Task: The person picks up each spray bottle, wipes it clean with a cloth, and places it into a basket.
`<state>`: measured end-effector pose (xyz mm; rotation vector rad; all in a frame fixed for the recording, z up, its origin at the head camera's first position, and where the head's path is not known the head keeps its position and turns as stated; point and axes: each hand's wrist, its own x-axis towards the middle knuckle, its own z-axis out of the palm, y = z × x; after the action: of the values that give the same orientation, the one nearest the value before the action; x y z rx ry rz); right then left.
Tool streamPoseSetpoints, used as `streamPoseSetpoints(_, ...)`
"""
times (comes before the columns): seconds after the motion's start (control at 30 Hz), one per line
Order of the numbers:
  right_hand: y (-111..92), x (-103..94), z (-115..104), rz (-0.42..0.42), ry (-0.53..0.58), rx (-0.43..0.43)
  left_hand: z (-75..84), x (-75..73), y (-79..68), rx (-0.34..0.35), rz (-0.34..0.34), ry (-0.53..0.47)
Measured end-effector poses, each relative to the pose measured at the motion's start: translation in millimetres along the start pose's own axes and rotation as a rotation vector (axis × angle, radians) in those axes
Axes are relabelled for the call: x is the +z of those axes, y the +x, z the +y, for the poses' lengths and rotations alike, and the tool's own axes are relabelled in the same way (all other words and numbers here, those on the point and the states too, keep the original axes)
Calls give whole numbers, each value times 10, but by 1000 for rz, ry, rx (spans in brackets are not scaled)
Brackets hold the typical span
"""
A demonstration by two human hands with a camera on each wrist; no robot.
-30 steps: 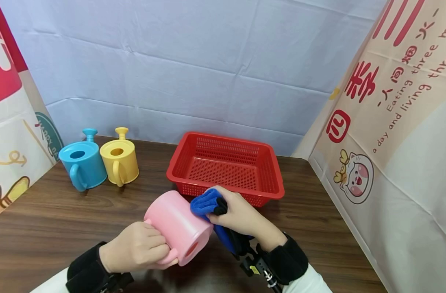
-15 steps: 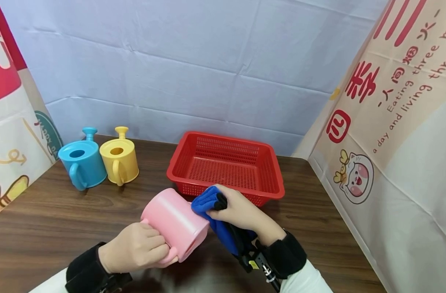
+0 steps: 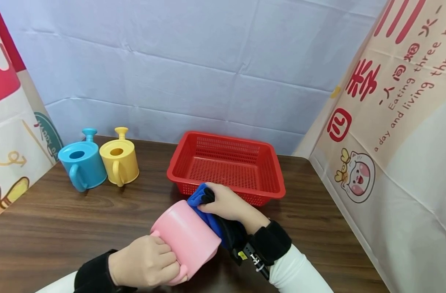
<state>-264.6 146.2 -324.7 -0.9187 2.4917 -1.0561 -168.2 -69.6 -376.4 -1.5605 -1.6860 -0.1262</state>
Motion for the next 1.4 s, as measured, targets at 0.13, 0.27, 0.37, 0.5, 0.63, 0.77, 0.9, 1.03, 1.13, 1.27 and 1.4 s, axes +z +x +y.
streamPoseSetpoints(0.13, 44, 52, -15, 58, -40, 2, 47, 13, 32, 25, -24, -21)
streamPoseSetpoints(0.27, 35, 67, -14, 76, -58, 5, 34, 7, 27, -16, -16, -52)
streamPoseSetpoints(0.37, -23, 45, -17, 62, -49, 0, -16, -18, -8, -67, 34, -37)
streamPoseSetpoints(0.5, -123, 36, -29, 112, -50, -18, -112, -69, -70, -172, 156, -5)
streamPoseSetpoints(0.63, -195, 94, -28, 316, -92, -44, -184, -92, -136, -318, 286, -29)
streamPoseSetpoints(0.77, -228, 173, -10, 506, -225, -178, -172, -56, -190, -498, 396, -153)
streamPoseSetpoints(0.9, -224, 214, 16, 679, -492, -365, -105, -11, -208, -746, 497, -315)
streamPoseSetpoints(1.03, -187, 230, 44, 842, -647, -461, -68, -23, -172, -1091, 604, -534)
streamPoseSetpoints(1.13, -168, 260, 40, 853, -626, -460, -65, -65, -131, -1306, 655, -688)
streamPoseSetpoints(1.27, -179, 327, 1, 799, -487, -383, -63, -116, -104, -1440, 668, -791)
streamPoseSetpoints(1.4, -213, 414, -39, 765, -241, -312, -78, -150, -98, -1493, 730, -929)
